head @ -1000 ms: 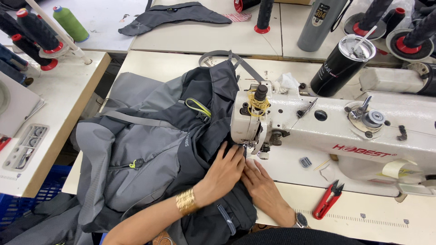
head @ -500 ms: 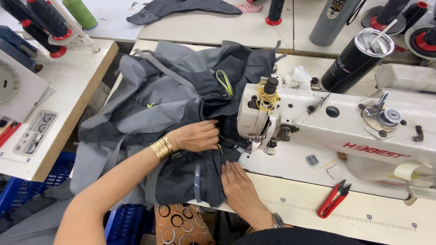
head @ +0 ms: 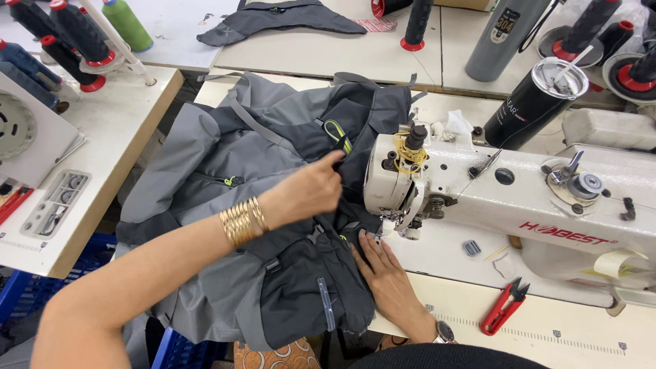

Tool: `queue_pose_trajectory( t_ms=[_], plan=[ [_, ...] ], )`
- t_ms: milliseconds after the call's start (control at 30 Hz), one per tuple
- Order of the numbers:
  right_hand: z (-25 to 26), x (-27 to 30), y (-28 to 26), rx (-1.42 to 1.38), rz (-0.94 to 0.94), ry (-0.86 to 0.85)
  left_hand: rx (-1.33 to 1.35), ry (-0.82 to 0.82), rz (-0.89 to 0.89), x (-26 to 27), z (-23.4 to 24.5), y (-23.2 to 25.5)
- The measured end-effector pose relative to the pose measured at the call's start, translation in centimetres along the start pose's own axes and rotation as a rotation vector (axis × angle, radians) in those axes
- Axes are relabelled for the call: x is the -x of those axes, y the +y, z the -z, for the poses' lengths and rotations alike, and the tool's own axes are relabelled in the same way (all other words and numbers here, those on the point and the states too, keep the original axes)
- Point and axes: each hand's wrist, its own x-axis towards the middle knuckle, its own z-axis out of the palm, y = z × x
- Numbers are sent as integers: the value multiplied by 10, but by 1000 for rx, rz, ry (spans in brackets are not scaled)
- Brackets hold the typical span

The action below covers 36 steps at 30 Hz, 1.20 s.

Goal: The person sews a grey backpack using a sewing machine, turning the bag and manipulating different seams and straps under the needle. They open the zipper and handle the interior and exterior of the bag.

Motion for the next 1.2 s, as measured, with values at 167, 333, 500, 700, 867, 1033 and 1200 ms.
queue_pose_trajectory(
  t_ms=[167, 333, 500, 700, 867, 1033, 1200],
  plan=[
    [-34, 25, 8, -89, -10, -66, -185, -55, -293, 24, 66, 101],
    [-32, 28, 9, -50, -21, -32, -14, -107, 204, 35, 43, 106],
    [-33, 24, 8, -71, 5, 13, -22, -88, 86, -4, 36, 115],
    [4, 23, 16, -91, 49, -29, 247, -178, 47, -25, -47, 123],
    [12, 23, 18, -96, 71, -55, 443, -113, 72, -29, -74, 128],
    [-2, 24, 30, -11, 75, -42, 462, -150, 123, -44, -85, 129],
    [9, 21, 34, -5, 95, -36, 337, -225, 183, -45, -42, 123]
  ],
)
